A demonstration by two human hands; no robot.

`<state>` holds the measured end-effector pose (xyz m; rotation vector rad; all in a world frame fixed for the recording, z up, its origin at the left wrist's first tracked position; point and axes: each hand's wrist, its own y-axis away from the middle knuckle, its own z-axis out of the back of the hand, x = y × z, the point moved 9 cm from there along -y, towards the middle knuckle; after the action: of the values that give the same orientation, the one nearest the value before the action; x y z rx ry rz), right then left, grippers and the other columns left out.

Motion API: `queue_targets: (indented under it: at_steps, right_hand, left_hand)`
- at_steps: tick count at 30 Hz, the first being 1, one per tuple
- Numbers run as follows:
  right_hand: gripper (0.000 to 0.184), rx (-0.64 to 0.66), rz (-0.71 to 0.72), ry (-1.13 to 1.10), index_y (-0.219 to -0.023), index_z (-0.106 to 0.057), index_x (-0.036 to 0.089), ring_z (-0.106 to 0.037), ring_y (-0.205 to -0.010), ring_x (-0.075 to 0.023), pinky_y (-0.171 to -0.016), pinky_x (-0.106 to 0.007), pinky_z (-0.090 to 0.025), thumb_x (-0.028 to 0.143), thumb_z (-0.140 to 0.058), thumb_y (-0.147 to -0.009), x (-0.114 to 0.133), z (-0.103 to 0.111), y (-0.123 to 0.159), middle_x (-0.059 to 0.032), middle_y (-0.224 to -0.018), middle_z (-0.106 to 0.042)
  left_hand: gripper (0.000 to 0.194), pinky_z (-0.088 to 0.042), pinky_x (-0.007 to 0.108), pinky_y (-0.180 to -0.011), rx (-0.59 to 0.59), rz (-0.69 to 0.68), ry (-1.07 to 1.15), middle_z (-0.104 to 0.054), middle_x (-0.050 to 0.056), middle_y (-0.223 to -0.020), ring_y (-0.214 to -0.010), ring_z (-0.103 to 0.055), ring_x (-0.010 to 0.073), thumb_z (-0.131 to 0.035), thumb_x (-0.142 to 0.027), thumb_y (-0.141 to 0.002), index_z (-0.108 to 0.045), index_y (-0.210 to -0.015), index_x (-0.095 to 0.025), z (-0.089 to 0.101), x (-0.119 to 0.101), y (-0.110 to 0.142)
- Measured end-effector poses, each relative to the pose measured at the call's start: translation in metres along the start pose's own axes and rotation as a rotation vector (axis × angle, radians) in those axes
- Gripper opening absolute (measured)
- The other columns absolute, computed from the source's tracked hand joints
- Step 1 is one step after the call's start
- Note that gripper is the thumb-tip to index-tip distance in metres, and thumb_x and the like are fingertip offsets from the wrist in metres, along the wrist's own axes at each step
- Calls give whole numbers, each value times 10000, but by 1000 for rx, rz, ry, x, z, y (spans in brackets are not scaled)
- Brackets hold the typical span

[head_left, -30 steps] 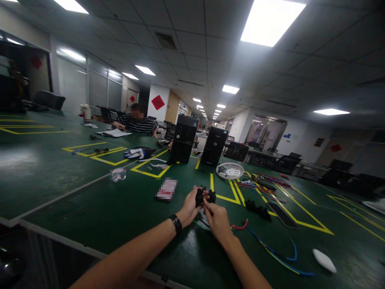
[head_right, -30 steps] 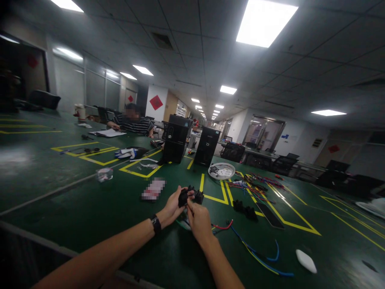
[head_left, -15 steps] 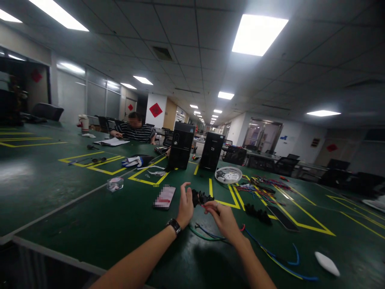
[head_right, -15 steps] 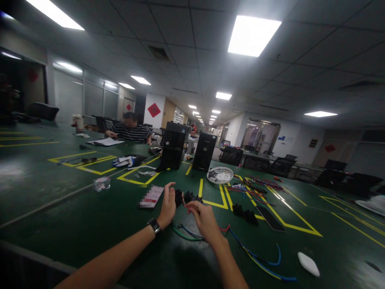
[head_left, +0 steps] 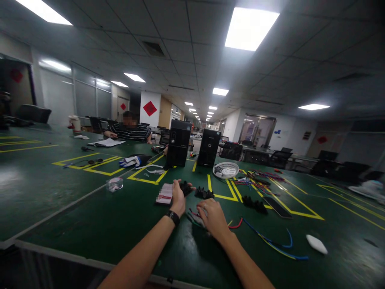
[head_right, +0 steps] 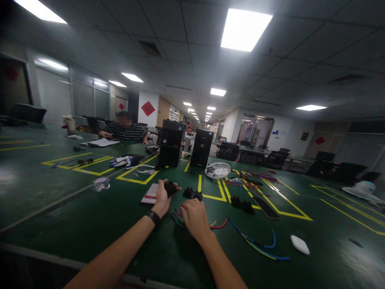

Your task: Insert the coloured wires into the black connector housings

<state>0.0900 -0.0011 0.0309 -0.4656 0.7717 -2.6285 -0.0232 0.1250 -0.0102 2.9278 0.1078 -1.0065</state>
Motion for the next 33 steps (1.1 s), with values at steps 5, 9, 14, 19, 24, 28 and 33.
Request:
queue_targets:
  at_steps: [5,9,14,19,24,28,33]
  right_hand:
    - [559,-172,45,-119,-1343,-441,224,-433,-1245,-262,-1024,-472,-349,199,-596,-807,-8,23,-9,-118,-1368,-477]
    - [383,-90,3,-157,-1124,-612,260,-517,-1109,-265,-962,-462,-394,204,-689,-753,-27,32,-11,-67,-1179,-627]
    - [534,36,27,-113,-1185,-584,256,-515,-1096,-261,-933,-423,-407,269,-765,-683,-42,45,-15,-72,-1167,-604]
    - [380,55,-183,77,-1106,-636,175,-561,-1016,-253,-893,-394,-427,318,-675,-756,-118,45,-16,-106,-1063,-624]
    - [336,195,-325,240,-1047,-682,184,-580,-998,-265,-857,-365,-433,335,-675,-746,-173,19,-10,-104,-1012,-652]
    - [339,174,-347,267,-1130,-642,189,-566,-1057,-266,-885,-375,-417,372,-537,-864,-183,24,-8,-122,-1097,-647]
    - [399,111,-644,617,-1242,-551,138,-378,-1267,-350,-975,-524,-287,186,-469,-855,-233,59,23,-205,-1267,-541]
  left_hand:
    - [396,-490,258,-641,211,167,-167,-637,35,-794,-695,-630,143,-499,-519,-855,-539,-1029,-166,-24,49,28]
    - [428,-476,259,-619,388,372,-267,-665,93,-878,-767,-649,173,-438,-529,-885,-558,-1013,-138,-33,79,46]
    - [549,-469,364,-814,617,171,-494,-656,129,-1026,-946,-622,223,-329,-595,-894,-522,-1170,-160,-50,69,55]
    - [377,-345,399,-981,706,-499,-1119,-614,99,-1127,-1115,-492,234,-364,-447,-928,-592,-1110,-208,-66,29,68]
    - [348,-323,481,-957,848,-604,-1537,-568,100,-1249,-1210,-414,294,-348,-430,-932,-602,-1048,-221,-63,53,75]
    - [312,-249,535,-999,868,-567,-1597,-540,120,-1304,-1244,-386,330,-403,-433,-909,-598,-1037,-226,-58,69,69]
    - [265,-180,528,-1049,906,-543,-1471,-597,119,-1218,-1221,-402,322,-471,-423,-880,-610,-1003,-234,-61,70,71]
